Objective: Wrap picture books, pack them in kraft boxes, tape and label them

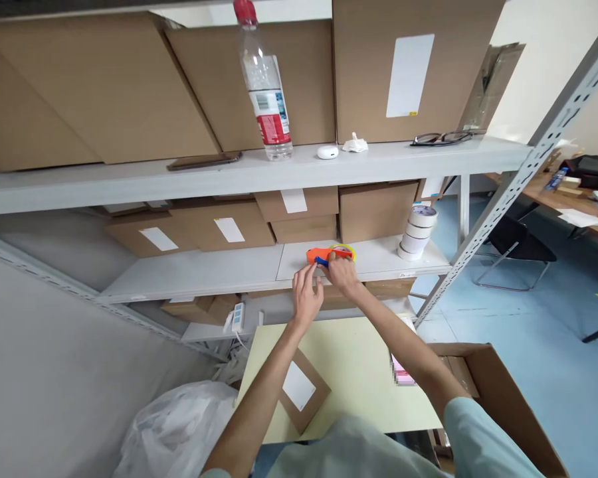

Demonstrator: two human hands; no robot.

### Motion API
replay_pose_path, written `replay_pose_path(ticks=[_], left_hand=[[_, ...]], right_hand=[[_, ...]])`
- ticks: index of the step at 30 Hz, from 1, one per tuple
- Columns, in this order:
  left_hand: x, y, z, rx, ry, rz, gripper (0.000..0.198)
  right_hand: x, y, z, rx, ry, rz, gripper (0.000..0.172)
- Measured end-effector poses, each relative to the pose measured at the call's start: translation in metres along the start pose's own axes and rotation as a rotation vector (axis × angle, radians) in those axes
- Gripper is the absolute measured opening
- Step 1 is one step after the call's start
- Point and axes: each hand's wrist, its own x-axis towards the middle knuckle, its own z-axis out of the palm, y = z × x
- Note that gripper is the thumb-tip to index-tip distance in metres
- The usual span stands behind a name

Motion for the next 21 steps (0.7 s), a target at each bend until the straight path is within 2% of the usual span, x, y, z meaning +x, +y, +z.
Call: replay_pose_path(ticks=[2,4,8,10,12,14,16,19,21], left_hand=[[0.011,0.001,-0.003,0.013,-0.013,0.035,0.042],[0.007,-0.001,-0.005,0.025,-0.052,0.056,0.04],[-0.034,-0.021,-0.003,0.035,-0.165,0.032,0.039],[-0.064,-0.041,-0.002,0.049,-0.233,-0.024,0.038],[-0.1,-0.066,-0.004,0.077,-0.309,-0.108,0.038],[-0.138,-0.092,-0.008,0.117,-0.403,-0.215,0.038],[-0.173,-0.118,-0.011,0.162,-0.511,-0.336,0.038],[-0.214,-0.146,-0.011,0.233,-0.658,-0.539,0.049],[-0.232,-0.157,-0.006,0.251,-0.766,-0.665,0.057]], right_hand=[[0.02,0.005,0.001,-0.028,-0.011,0.003,0.055],[0.031,0.012,0.008,-0.043,-0.04,-0.008,0.051],[0.028,0.025,0.025,-0.043,-0.054,-0.013,0.048],[0.01,0.03,0.038,-0.028,0.05,-0.022,0.051],[-0.023,0.032,0.06,0.026,0.169,-0.021,0.054],[-0.069,0.032,0.093,0.12,0.158,0.031,0.056],[-0.124,0.028,0.133,0.238,-0.019,0.149,0.058],[-0.204,0.015,0.193,0.606,-0.477,0.457,0.057],[-0.243,0.004,0.224,0.847,-0.725,0.635,0.06]])
